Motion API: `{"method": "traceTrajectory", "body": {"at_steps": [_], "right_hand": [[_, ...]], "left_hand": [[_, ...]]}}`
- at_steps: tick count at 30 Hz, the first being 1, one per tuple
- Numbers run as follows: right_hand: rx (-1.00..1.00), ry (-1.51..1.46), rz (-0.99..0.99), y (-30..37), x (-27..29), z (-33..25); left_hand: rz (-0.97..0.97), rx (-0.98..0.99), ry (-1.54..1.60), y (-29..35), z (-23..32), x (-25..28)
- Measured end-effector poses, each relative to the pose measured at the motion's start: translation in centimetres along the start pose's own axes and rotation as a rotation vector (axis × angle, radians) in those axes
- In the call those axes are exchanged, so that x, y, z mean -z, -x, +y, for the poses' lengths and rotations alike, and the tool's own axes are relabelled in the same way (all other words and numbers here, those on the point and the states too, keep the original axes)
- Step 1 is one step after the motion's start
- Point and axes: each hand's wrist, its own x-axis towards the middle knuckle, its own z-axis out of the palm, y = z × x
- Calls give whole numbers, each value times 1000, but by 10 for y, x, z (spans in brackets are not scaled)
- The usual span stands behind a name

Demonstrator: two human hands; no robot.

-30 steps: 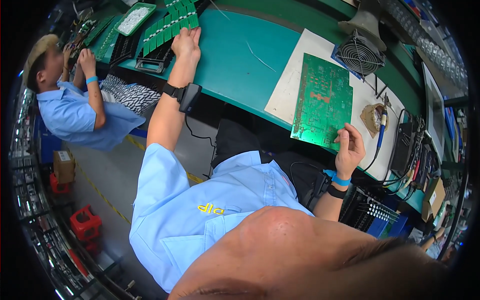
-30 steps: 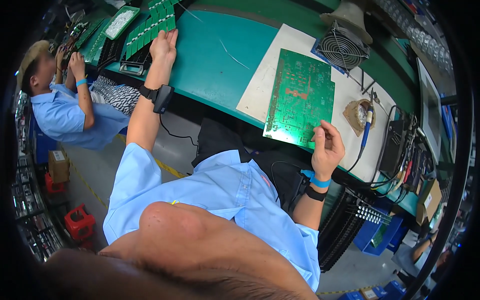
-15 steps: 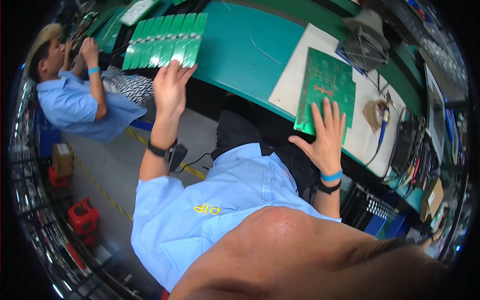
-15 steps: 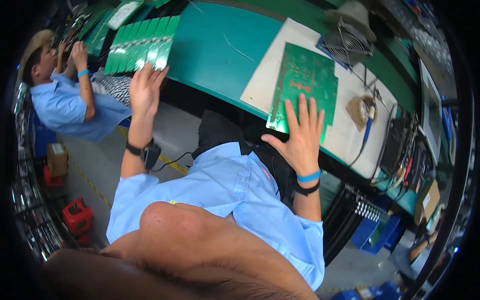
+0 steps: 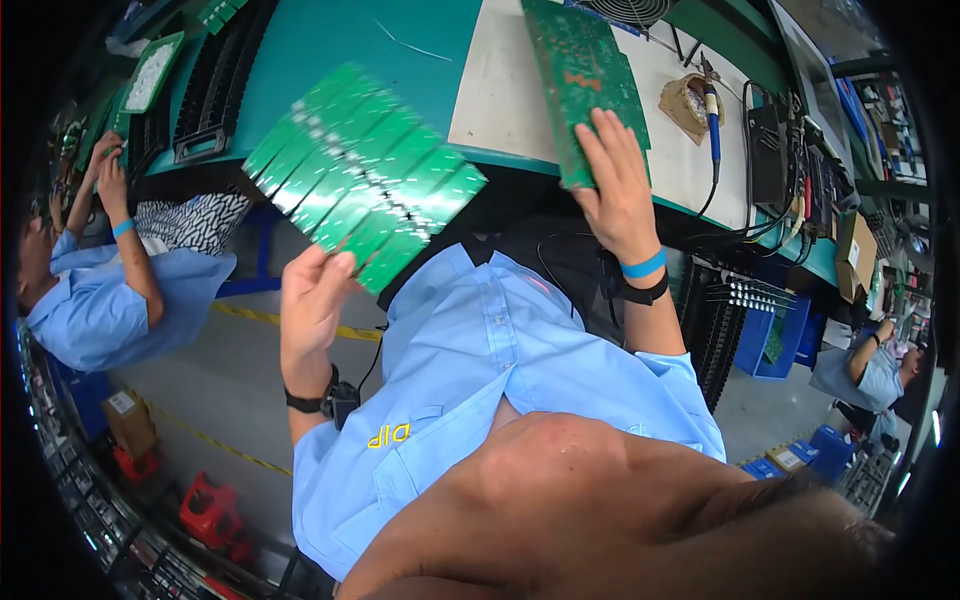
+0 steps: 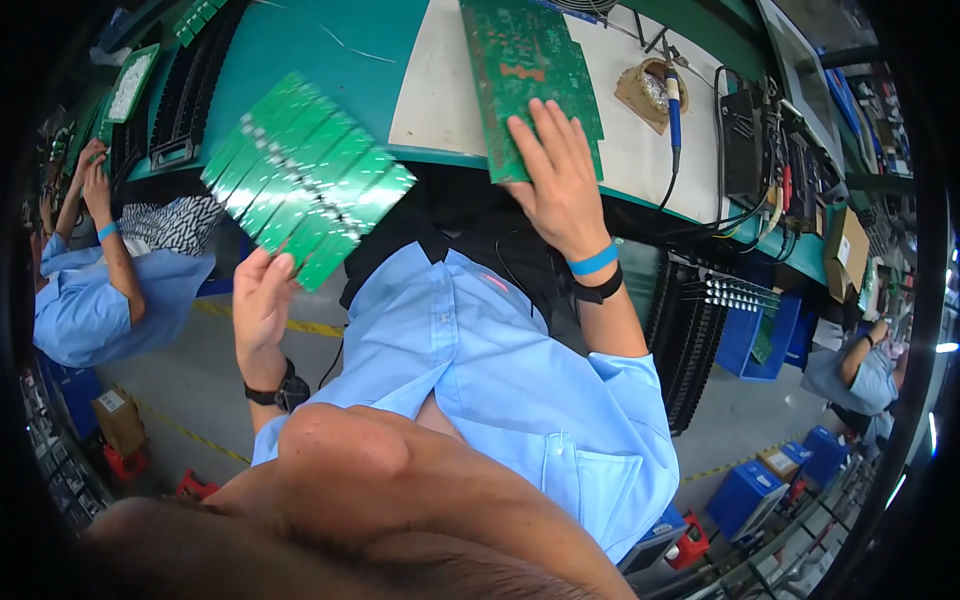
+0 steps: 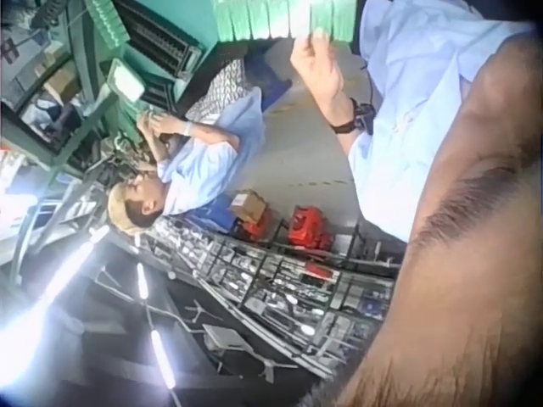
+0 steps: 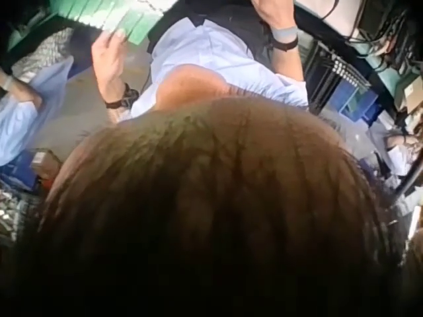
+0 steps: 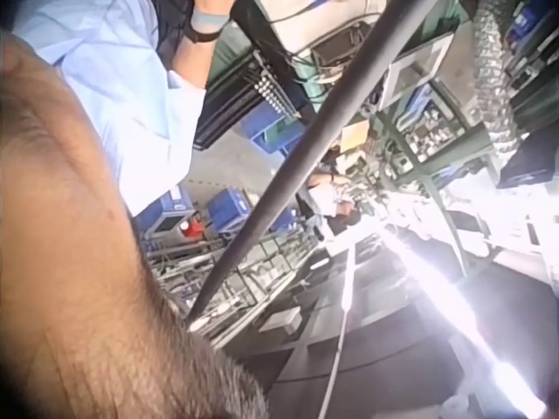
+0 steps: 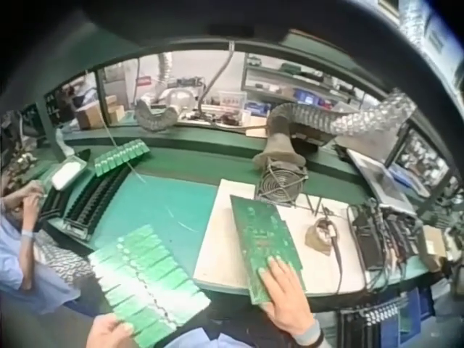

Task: Soldering components onto a printed circuit board.

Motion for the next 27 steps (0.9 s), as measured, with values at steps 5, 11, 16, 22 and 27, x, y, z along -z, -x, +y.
{"method": "traceTrajectory", "body": {"at_steps": [5,11,16,22,27], "right_hand": [[-39,-184,147,0,12,3],[-38,-322,225,-2,16,-3],[6,-336,215,-7,17,-5],[41,-257,126,-5,16,-12],[44,-159,10,-1,19,-25]], "left_hand": [[-228,96,35,-40,-11,-45],[-443,157,-27,-98,-15,-91],[-547,205,-51,-127,-21,-109],[-566,218,-30,-138,-25,-116],[-567,227,-25,-144,-32,-115]]}}
